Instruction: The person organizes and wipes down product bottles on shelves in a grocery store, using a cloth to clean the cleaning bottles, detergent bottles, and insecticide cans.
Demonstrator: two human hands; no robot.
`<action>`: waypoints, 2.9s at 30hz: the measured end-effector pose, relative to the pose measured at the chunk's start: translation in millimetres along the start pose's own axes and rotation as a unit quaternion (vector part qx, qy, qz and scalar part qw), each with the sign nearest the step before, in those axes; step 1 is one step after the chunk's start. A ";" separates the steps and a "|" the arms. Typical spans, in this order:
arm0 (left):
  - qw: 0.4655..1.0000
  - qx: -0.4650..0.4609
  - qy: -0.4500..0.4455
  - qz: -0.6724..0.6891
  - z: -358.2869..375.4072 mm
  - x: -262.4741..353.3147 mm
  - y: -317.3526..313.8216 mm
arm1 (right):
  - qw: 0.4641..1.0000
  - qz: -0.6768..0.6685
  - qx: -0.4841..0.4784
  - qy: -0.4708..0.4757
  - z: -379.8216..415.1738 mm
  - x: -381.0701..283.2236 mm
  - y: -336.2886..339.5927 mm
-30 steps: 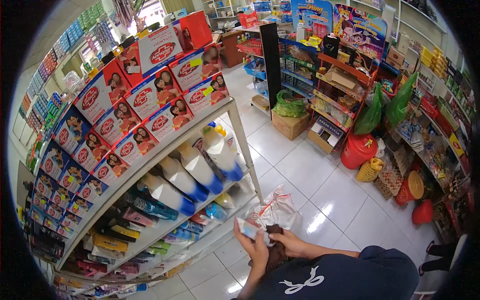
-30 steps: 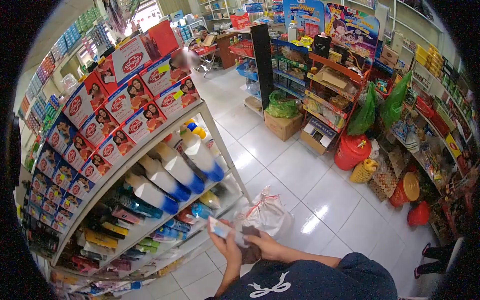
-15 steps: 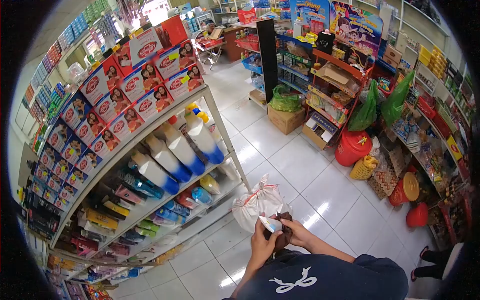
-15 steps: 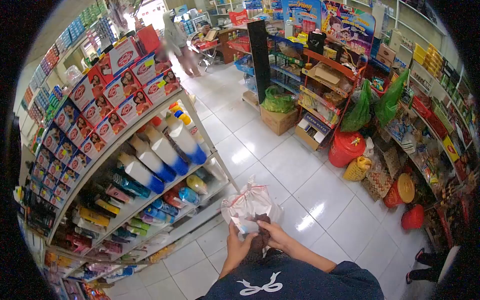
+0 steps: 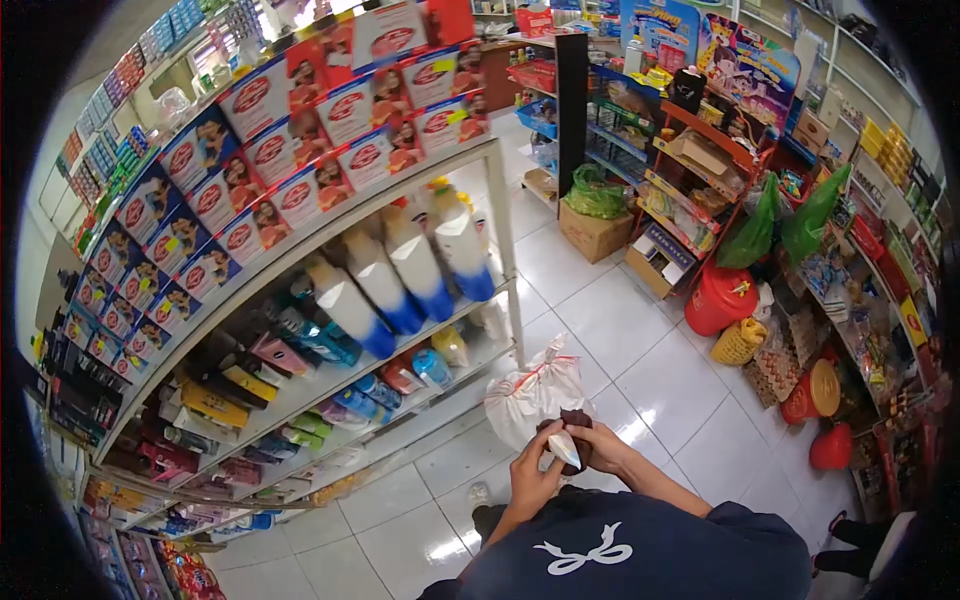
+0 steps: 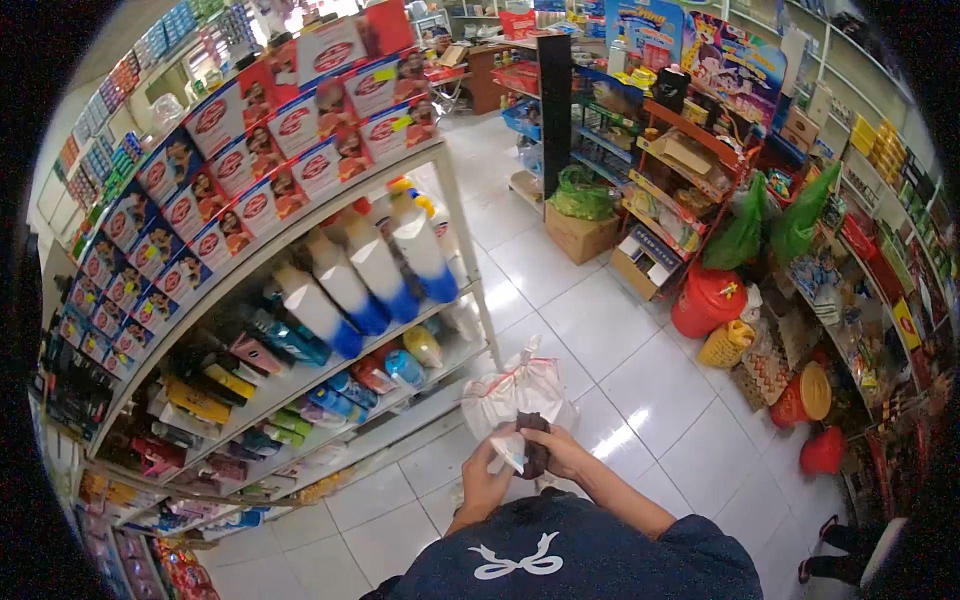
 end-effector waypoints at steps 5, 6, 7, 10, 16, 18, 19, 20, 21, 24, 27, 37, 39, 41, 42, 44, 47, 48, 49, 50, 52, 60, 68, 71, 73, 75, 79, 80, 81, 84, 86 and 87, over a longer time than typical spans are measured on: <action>0.998 0.015 0.059 0.032 5.5 -36.6 80.5 | 0.993 0.004 -0.060 -0.099 -41.9 54.2 -72.5; 0.998 0.019 0.062 0.014 10.4 -46.7 99.0 | 0.991 0.021 -0.067 -0.116 -51.3 69.0 -87.6; 0.996 0.023 0.066 -0.058 16.0 -57.8 119.1 | 0.994 0.046 -0.054 -0.086 -63.3 85.1 -101.5; 0.988 0.089 -0.010 -0.122 25.0 -66.0 183.3 | 0.983 0.157 0.028 -0.087 -86.2 127.6 -145.0; 0.924 0.310 0.029 -0.222 53.4 -103.7 308.0 | 0.937 0.343 -0.021 -0.055 -135.5 210.3 -186.4; 0.886 0.396 0.040 -0.239 60.5 -118.8 348.6 | 0.944 0.323 -0.004 -0.068 -140.3 229.0 -190.0; 0.868 0.431 0.042 -0.244 63.7 -127.6 367.3 | 0.946 0.317 0.018 -0.071 -140.8 233.9 -193.0; 0.848 0.466 0.044 -0.249 66.0 -133.0 383.2 | 0.947 0.310 0.041 -0.073 -141.2 238.6 -193.5; 0.841 0.494 0.070 -0.210 66.3 -134.3 398.4 | 0.950 0.293 0.047 -0.101 -150.0 245.1 -179.5; 0.817 0.546 0.133 -0.127 70.7 -133.3 420.5 | 0.978 0.121 0.072 -0.157 -159.2 254.0 -165.0; 0.827 0.529 0.154 -0.114 74.5 -130.7 428.7 | 0.907 0.410 -0.082 -0.049 -158.8 243.8 -210.5; 0.979 0.196 0.048 0.019 58.3 -144.3 475.8 | 0.821 0.505 -0.110 0.241 -186.5 284.3 -359.6; 0.987 0.156 0.043 -0.011 69.0 -149.6 515.4 | 0.832 0.444 -0.047 0.330 -191.3 295.4 -388.8; 0.990 0.134 0.043 -0.030 83.4 -160.7 551.7 | 0.801 0.471 -0.007 0.369 -208.1 310.1 -399.6; 0.988 0.135 0.057 -0.045 92.5 -170.3 570.8 | 0.784 0.483 0.014 0.389 -217.2 316.5 -404.7; 0.983 0.142 0.088 -0.074 113.4 -187.4 604.1 | 0.742 0.524 0.000 0.419 -228.9 326.9 -421.3; 0.973 0.187 0.119 -0.059 146.0 -209.3 645.5 | 0.710 0.563 0.019 0.421 -229.9 347.4 -431.4; 0.968 0.207 0.129 -0.051 156.8 -216.9 655.7 | 0.702 0.574 0.027 0.419 -231.7 350.4 -435.8; 0.961 0.224 0.154 -0.051 166.9 -225.8 664.6 | 0.692 0.586 0.032 0.420 -236.1 350.4 -441.4; 0.952 0.239 0.183 -0.049 177.9 -233.0 669.9 | 0.694 0.585 0.055 0.415 -238.6 350.2 -441.1; 0.937 0.278 0.203 -0.052 196.1 -238.1 681.0 | 0.702 0.581 0.097 0.401 -242.5 357.1 -438.7; 0.970 0.188 0.156 -0.002 236.1 -249.2 730.8 | 0.466 0.655 0.158 0.573 -229.3 382.8 -427.1; 0.999 0.039 0.023 -0.009 302.9 -248.2 882.1 | 0.896 -0.162 0.204 0.359 -220.3 498.6 -321.7; 1.000 -0.011 0.020 -0.006 344.2 -249.1 947.6 | 0.962 -0.163 0.021 0.220 -218.2 605.1 -321.2; 0.999 -0.019 0.031 0.012 365.1 -252.8 984.8 | 0.923 -0.233 0.194 0.236 -225.1 672.3 -310.6; 0.999 -0.015 0.028 0.022 372.6 -258.3 1019.9 | 0.939 -0.176 0.220 0.196 -221.3 736.8 -350.6; 0.998 0.053 -0.003 -0.016 386.7 -267.0 1072.2 | 0.664 0.631 0.158 0.368 -220.4 818.4 -417.5; 0.995 0.081 -0.026 -0.047 394.7 -271.7 1088.5 | 0.820 0.468 0.145 0.296 -237.0 842.4 -429.3; 0.988 0.136 -0.037 -0.055 406.4 -278.9 1105.2 | 0.920 0.268 0.164 0.232 -251.2 867.4 -441.9; 0.958 0.266 -0.041 -0.102 446.1 -288.1 1170.4 | 0.988 0.095 0.100 0.068 -260.1 950.6 -520.4; 0.909 0.375 -0.085 -0.159 471.1 -307.1 1215.4 | 0.974 0.148 0.159 0.065 -269.6 994.9 -546.9; 0.884 0.413 -0.146 -0.165 473.6 -307.6 1233.9 | 0.973 0.132 0.150 0.114 -259.6 1009.1 -582.0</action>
Point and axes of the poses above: each hand's wrist, its own z-axis away from the middle knuckle, its own y-axis out of the back of the hand, x = y × z, the point moved 4 cm from there along -z, towards the middle knuckle, and after that the axes turned 10 degrees about -z, right-handed, at the moved point
